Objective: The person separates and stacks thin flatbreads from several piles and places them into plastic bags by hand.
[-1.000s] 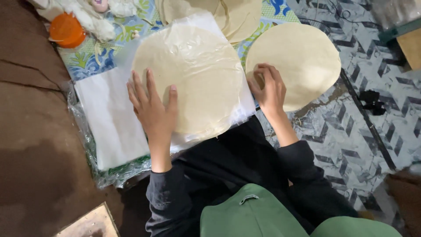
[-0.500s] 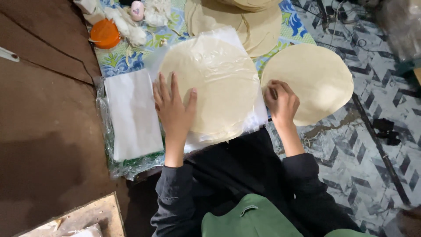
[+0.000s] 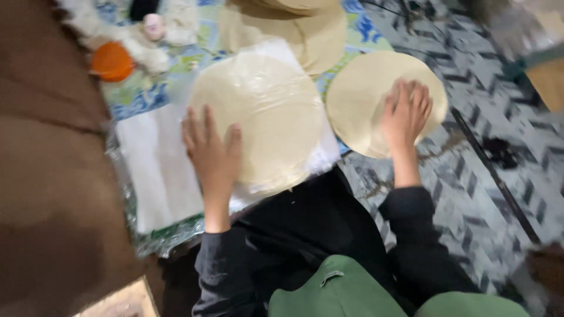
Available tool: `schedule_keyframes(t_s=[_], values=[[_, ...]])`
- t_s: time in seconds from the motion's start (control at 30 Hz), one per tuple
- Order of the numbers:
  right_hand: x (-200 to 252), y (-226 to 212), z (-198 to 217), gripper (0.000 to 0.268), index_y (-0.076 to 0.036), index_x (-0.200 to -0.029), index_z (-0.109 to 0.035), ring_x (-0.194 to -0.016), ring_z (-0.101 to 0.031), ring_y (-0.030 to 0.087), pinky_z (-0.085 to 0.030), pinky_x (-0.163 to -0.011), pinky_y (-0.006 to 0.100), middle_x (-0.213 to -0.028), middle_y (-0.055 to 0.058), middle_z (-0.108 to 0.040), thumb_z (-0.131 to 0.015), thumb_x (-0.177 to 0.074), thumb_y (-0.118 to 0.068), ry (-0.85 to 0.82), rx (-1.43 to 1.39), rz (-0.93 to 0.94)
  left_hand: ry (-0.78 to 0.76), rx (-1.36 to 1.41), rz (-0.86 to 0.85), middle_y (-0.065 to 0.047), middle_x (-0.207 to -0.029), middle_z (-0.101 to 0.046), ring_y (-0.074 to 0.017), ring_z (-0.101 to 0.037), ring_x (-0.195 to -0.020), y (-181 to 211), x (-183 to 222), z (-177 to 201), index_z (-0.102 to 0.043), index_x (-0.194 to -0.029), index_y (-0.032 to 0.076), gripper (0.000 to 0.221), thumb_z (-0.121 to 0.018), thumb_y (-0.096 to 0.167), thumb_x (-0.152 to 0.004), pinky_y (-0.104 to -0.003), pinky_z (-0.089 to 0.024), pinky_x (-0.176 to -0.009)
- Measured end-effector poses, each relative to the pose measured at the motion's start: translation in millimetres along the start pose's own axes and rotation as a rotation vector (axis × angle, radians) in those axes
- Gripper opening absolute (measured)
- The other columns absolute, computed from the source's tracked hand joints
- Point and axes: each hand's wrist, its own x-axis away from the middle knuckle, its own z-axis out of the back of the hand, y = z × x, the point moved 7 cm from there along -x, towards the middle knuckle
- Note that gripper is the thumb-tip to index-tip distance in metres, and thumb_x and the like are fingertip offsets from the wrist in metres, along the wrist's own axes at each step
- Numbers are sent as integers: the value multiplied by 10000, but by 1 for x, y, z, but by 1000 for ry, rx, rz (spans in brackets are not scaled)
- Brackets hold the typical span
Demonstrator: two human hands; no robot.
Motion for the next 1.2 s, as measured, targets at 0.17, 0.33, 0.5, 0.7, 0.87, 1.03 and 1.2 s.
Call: schedule_keyframes(t_s=[0.17, 0.33, 0.5, 0.7, 0.87, 1.03, 1.2], values=[[-27, 125, -46, 349, -5, -1323, -647, -1168, -587, 434, -476, -975, 542, -1277, 237, -628, -609, -1032, -193, -61, -4, -210, -22, -4, -4, -210, -1671, -329, -473, -285, -1512, 6, -4, 3, -441, -1589, 123, 678, -671, 426, -1028, -619, -325, -1180], [-37, 118, -53, 133, 19, -982, -738, -1002, -623, 389, -533, -852, 476, -1082, 210, -650, -660, -1016, -84, -17, 112, -180, -30, 0, 60, -214, -1663, -312, -479, -274, -1515, -1, -3, 4, -443, -1591, 127, 691, -668, 425, -1009, -622, -325, -1157], [-42, 80, -13, 121, -29, -972, -762, -997, -639, 359, -537, -796, 454, -1048, 146, -672, -675, -890, -8, 108, 110, -161, -25, 8, 24, -210, -1673, -310, -478, -272, -1523, -1, -1, 5, -435, -1602, 123, 683, -661, 422, -1031, -608, -303, -1206], [-24, 57, 2, 87, -30, -1028, -751, -993, -635, 332, -527, -831, 456, -1029, 134, -690, -691, -977, 6, 100, 55, -11, -11, 19, 16, -207, -1677, -307, -477, -264, -1524, 3, -2, 6, -430, -1603, 128, 682, -665, 419, -1032, -605, -303, -1207], [-29, 27, 24, 133, -54, -1157, -726, -1052, -637, 322, -534, -947, 459, -1067, 129, -699, -680, -1035, -24, -74, -144, 155, -42, 7, 47, -204, -1677, -302, -467, -265, -1524, 2, -3, 7, -428, -1607, 128, 682, -655, 417, -1032, -616, -309, -1187], [-56, 59, -23, 598, 38, -1411, -574, -1162, -518, 531, -379, -966, 583, -1292, 343, -566, -746, -968, -327, -318, -163, 66, -40, 9, 48, -190, -1686, -294, -462, -259, -1534, 3, -1, 7, -422, -1616, 141, 681, -646, 434, -1044, -629, -331, -1179], [-41, 65, -48, 382, -100, -1483, -581, -1436, -410, 521, -319, -1188, 588, -1556, 313, -459, -559, -1110, -182, -308, -122, 49, -34, 14, 83, -189, -1678, -296, -468, -259, -1520, -1, -2, 3, -430, -1605, 148, 686, -655, 448, -1030, -638, -336, -1145]])
